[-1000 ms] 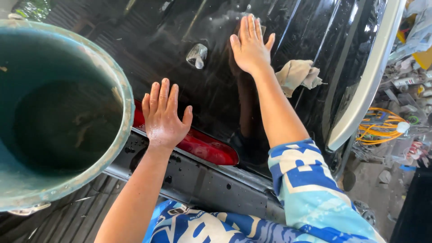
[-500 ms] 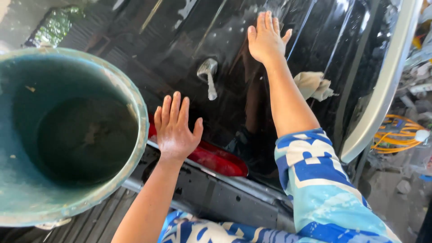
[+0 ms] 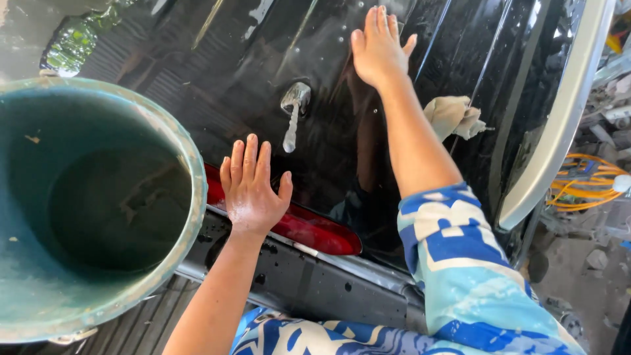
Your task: The person scrubs the rear bumper and tail light area of a black pickup truck using a sanding block and water from a bucket. They then wipe the surface with a cloth to remove residue and dry the area.
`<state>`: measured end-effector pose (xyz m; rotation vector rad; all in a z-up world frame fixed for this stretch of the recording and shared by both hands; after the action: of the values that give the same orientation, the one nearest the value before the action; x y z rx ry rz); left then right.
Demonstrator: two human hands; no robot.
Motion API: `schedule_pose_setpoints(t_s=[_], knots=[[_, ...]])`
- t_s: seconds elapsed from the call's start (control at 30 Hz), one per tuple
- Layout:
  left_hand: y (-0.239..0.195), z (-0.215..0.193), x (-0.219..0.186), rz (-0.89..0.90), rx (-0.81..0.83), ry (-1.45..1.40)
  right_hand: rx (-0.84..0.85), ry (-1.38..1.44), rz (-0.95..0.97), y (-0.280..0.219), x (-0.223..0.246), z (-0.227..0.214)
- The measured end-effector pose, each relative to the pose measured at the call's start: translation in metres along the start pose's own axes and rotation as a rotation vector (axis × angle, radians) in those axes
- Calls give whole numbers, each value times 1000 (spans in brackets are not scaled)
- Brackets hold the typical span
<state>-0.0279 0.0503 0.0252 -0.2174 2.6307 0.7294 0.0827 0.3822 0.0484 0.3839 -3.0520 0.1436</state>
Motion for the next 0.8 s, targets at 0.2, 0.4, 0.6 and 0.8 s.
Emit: schedule_pose_setpoints(t_s=[0.2,0.4,0.6,0.8], knots=[[1,3,-1,4,5,-2,3,-98,-193,-152,28,8],[1,5,1,-11,16,-3,8,-112,-86,-40,-2,3],[9,1,0,13,-30,-25,-138,-66,-83,-75,14,9],[3,3,0,13,-4,2,-146,-98,-279,-119,18,25]])
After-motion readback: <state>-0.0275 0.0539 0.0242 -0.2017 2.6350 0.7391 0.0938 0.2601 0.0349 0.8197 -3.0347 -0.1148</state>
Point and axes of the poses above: each hand's wrist, its own y-axis towards the middle knuckle, its own z-axis out of the palm, x = y × z, the point moved 6 cm from there along y, towards the middle knuckle, and after that the axes turned 12 degrees about z, right-handed, at the moved point
